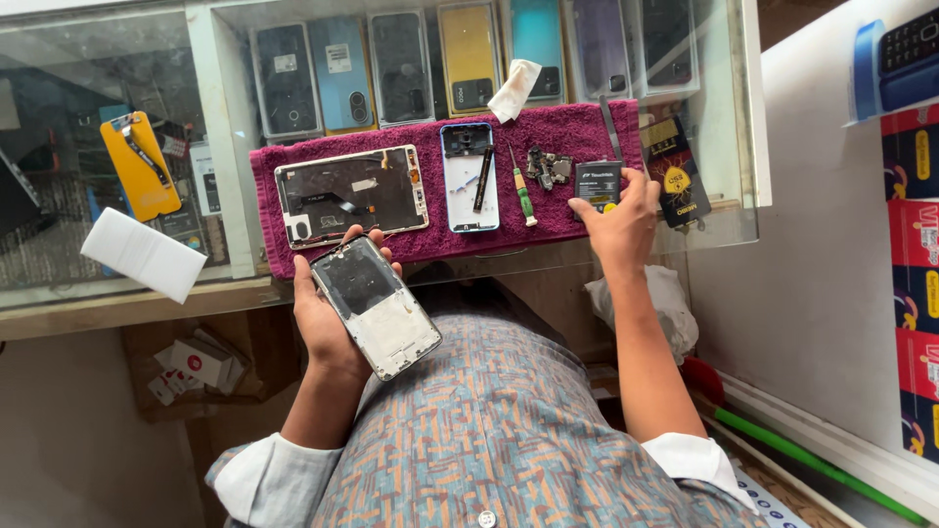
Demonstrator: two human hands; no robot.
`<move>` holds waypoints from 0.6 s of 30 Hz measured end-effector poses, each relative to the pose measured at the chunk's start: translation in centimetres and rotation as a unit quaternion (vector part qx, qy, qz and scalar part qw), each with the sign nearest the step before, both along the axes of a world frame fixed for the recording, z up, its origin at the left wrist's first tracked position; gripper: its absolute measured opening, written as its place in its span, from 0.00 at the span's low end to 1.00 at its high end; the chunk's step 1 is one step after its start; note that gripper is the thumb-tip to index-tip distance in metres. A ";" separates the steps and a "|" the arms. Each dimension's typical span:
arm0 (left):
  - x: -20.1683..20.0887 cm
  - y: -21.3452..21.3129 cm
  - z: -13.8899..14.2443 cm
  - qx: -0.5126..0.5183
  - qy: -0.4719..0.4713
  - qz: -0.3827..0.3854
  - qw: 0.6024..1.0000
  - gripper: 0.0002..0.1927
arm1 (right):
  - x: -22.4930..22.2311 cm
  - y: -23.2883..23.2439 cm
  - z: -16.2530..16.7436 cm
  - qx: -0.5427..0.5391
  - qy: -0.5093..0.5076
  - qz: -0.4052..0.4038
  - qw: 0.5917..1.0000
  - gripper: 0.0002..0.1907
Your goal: The person holds a disassembled phone and a replacement screen, heats the phone with a heat gun, peels the protective film and adhesive liner from the new screen, aligns it over the phone frame, then wipes the frame and old screen with a cloth.
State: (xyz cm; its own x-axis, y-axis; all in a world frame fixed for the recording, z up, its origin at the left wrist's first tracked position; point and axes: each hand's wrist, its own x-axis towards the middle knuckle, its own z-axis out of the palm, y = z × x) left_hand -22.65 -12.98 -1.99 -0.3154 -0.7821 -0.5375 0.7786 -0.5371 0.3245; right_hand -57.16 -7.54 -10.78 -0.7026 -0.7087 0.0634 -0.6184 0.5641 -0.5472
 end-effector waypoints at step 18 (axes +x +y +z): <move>0.1 0.7 0.3 0.008 -0.020 0.024 0.999 0.37 | -13.8 4.2 -7.2 -0.169 -0.099 -0.047 0.980 0.19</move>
State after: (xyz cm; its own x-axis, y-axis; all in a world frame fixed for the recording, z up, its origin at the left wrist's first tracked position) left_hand -22.55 -12.28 -1.71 -0.2556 -0.7870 -0.5616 0.7909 -0.5043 0.3467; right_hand -71.00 -3.30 -18.03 -0.7863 -0.6018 0.1395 -0.4355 0.3799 -0.8161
